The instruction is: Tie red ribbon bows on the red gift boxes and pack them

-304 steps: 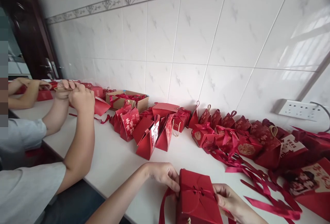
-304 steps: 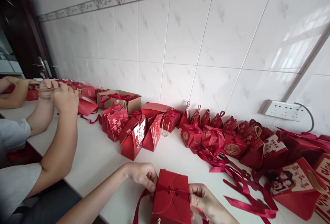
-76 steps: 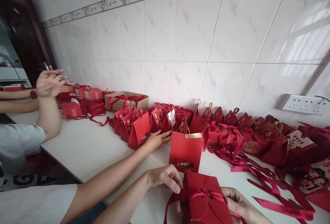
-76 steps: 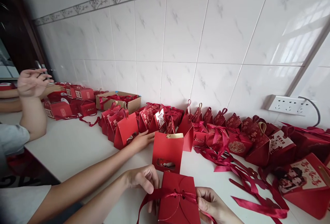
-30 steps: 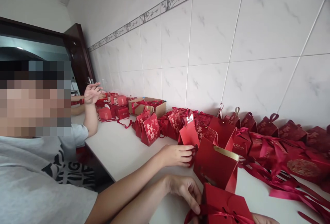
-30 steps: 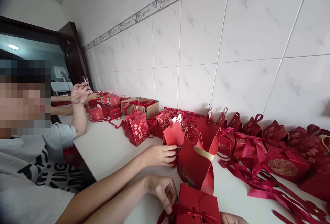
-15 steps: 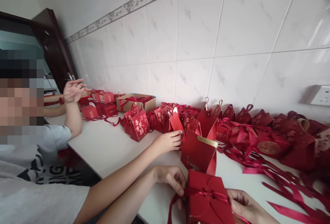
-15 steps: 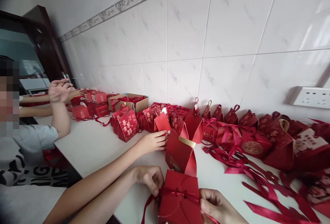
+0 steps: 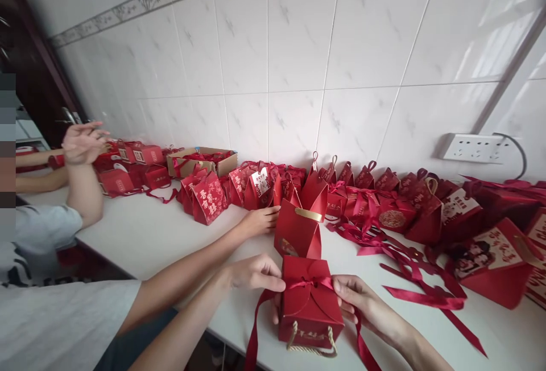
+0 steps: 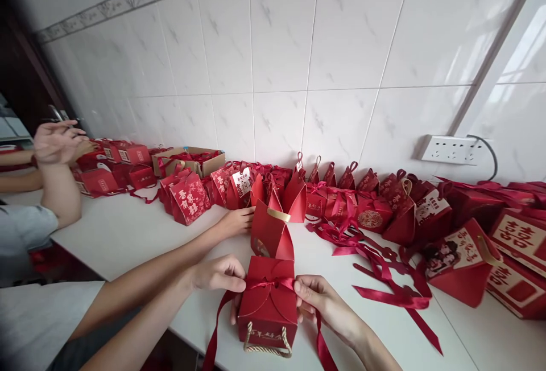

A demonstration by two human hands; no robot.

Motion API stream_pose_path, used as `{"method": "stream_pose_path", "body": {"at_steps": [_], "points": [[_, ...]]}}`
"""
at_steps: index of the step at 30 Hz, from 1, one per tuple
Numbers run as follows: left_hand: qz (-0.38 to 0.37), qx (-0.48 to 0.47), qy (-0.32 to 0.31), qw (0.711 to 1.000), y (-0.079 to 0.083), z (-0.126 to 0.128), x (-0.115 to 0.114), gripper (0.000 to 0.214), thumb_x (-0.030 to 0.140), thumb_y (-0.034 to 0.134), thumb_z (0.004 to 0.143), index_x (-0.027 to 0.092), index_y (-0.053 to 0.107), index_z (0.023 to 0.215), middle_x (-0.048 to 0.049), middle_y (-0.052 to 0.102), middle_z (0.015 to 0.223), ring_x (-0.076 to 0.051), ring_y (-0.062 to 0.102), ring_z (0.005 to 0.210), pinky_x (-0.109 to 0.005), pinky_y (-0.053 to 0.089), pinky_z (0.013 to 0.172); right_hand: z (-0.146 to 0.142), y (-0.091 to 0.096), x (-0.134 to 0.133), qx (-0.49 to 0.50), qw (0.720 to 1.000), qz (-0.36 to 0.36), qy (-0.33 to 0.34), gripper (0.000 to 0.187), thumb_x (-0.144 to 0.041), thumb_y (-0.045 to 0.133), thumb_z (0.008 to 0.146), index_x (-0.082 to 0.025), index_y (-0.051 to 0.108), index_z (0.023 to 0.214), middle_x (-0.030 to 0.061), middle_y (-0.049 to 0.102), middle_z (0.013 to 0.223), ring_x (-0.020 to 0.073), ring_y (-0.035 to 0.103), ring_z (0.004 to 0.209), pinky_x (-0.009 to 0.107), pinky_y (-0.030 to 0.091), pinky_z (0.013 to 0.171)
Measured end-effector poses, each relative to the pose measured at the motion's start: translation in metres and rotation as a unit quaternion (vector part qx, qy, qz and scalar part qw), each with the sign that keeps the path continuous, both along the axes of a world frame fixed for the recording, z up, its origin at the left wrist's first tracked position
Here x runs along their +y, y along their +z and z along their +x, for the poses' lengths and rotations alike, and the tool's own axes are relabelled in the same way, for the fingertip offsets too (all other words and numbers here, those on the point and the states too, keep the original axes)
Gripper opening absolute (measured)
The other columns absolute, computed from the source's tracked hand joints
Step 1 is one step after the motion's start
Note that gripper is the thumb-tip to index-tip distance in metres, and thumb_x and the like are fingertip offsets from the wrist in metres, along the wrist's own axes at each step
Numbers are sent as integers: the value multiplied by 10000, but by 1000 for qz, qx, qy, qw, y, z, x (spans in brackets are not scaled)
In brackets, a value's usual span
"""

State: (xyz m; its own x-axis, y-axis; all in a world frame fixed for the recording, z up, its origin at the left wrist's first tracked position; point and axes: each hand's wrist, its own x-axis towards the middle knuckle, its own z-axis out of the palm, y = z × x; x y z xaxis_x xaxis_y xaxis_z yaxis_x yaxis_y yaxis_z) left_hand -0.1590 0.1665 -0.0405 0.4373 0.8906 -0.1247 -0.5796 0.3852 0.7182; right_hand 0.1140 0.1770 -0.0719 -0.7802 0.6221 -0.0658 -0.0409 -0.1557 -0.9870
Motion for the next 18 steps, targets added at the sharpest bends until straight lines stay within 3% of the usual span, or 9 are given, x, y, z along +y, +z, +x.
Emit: {"method": "stream_pose_path", "body": {"at_steps": [2,5,9,13,18], "points": [[57,145,-137,978,5,8,-26,195,132,509,860,141,695,918,-77,681,854,-226,626,923,-390,439,897,2,0,2,-6,1000,15,3,513,-625,599,756,-173,421,591,-87,294,494,47,237,437,227,173,462],[168,305,-220,911,8,16,-41,240,182,479,878,154,715,846,-86,675,717,-227,647,843,-386,424,893,7,0,6,-18,999,40,17,510,-626,604,750,-165,446,598,-81,336,489,45,249,436,230,167,471],[199,300,-223,906,1,17,-37,301,219,425,896,180,718,843,-64,651,635,-235,660,737,-379,459,791,14,-3,15,-33,998,49,35,524,-648,631,704,-166,454,595,-82,370,465,41,258,418,225,154,457],[214,323,-208,898,-5,16,-32,367,249,426,910,187,690,664,-25,588,497,-188,611,565,-308,446,682,18,-6,21,-45,996,58,46,527,-643,661,672,-157,474,588,-45,476,499,51,384,428,220,147,441],[209,329,-212,896,-3,18,-28,396,465,554,844,171,649,596,8,592,477,-132,555,475,-245,424,589,19,-9,22,-51,997,45,37,529,-643,684,643,-151,499,586,-43,461,492,88,492,467,217,138,426]]}}
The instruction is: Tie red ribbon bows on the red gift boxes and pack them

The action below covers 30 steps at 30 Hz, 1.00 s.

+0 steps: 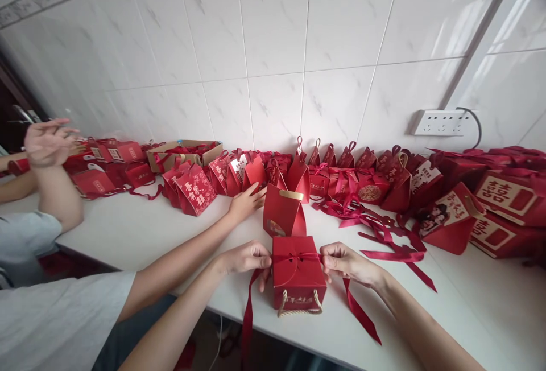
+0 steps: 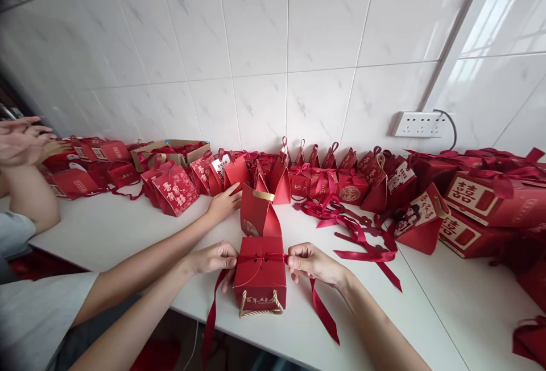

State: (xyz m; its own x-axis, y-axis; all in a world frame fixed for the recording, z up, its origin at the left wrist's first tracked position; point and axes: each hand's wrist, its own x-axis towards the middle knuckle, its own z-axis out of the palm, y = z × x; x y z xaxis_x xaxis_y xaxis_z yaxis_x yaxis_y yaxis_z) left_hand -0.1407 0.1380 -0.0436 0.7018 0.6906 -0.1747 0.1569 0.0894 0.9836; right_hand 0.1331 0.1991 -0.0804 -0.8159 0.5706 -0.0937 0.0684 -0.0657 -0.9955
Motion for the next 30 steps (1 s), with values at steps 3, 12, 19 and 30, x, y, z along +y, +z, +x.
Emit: {"method": "stream_pose_path", "body": {"at_steps": [3,12,19,30], "points": [[0,-8,20,1000,-2,3,-2,470,579,567,785,148,639,613,0,603,494,-121,554,464,-226,415,547,-1,1,-3,2,1000,8,-3,528,-646,675,653,-149,508,585,-39,460,495,92,494,472,214,155,425],[23,-49,93,994,-22,10,-13,569,696,564,692,131,571,622,-4,580,496,-114,535,438,-229,415,506,1,1,-9,-16,999,26,11,535,-665,643,671,-151,516,596,-36,457,506,61,398,433,188,302,417],[-20,-87,113,990,-39,15,-8,628,760,605,570,136,537,552,24,503,411,-101,470,382,-258,417,530,-1,-14,-2,-5,1000,11,23,561,-693,630,666,-144,536,602,-44,428,486,40,347,410,175,304,421],[-16,-120,91,988,-42,16,-8,627,764,598,576,139,544,567,34,493,403,-95,464,388,-245,404,532,14,-50,13,-61,998,6,15,635,-784,586,609,-149,591,629,-43,391,462,60,356,405,187,313,421]]}}
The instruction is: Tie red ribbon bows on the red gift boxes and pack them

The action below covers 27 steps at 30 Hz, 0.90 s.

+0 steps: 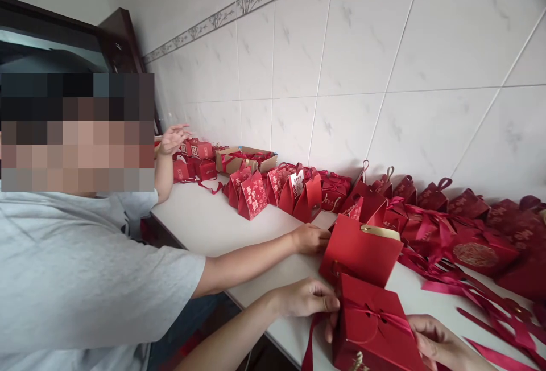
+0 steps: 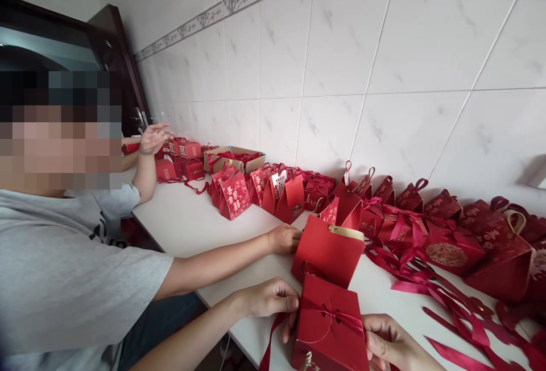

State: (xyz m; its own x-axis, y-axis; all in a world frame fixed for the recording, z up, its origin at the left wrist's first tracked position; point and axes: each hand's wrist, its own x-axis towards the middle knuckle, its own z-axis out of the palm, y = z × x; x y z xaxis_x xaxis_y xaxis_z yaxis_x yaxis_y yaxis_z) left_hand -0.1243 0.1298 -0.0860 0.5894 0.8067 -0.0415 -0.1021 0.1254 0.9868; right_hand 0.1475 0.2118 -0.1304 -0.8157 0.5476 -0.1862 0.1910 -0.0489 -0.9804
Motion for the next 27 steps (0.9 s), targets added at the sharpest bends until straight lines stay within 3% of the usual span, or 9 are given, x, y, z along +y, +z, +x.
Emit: {"method": "stream_pose_path", "body": {"at_steps": [10,19,21,23,25,27], "points": [[-2,15,24,1000,2,-1,-1,608,743,632,568,141,549,553,25,491,414,-113,474,415,-274,405,562,-7,24,-12,21,999,-10,30,563,-708,614,671,-145,591,672,-50,406,503,42,311,426,176,265,434],[-16,40,54,998,8,-4,-7,572,687,640,631,119,578,593,8,562,472,-86,498,398,-203,335,450,-2,64,-18,-21,997,51,44,501,-628,616,730,-134,585,655,0,528,566,109,500,526,250,389,542],[-21,42,55,997,10,-5,-6,557,665,660,634,114,588,607,3,565,477,-89,507,404,-204,335,436,2,68,-13,-23,996,87,-11,528,-662,552,759,-139,602,703,13,542,619,129,524,587,285,436,607],[-24,43,54,997,12,-5,-7,533,638,678,642,114,591,603,-1,564,484,-87,504,406,-208,338,431,3,71,-7,-2,981,130,-147,528,-682,525,763,-161,596,813,38,572,734,166,563,703,334,483,694],[-26,42,54,997,14,-5,-7,510,615,686,652,116,600,605,-6,566,496,-87,508,417,-210,338,433,-2,72,-2,12,946,175,-272,556,-689,576,715,-193,555,964,90,596,947,229,585,905,400,496,797],[-27,43,57,997,15,-5,-7,495,604,688,660,117,609,617,-6,566,501,-86,505,419,-211,334,432,-12,72,2,12,928,215,-303,632,-676,632,670,-222,495,1088,144,529,1209,286,524,1117,455,472,887]]}}
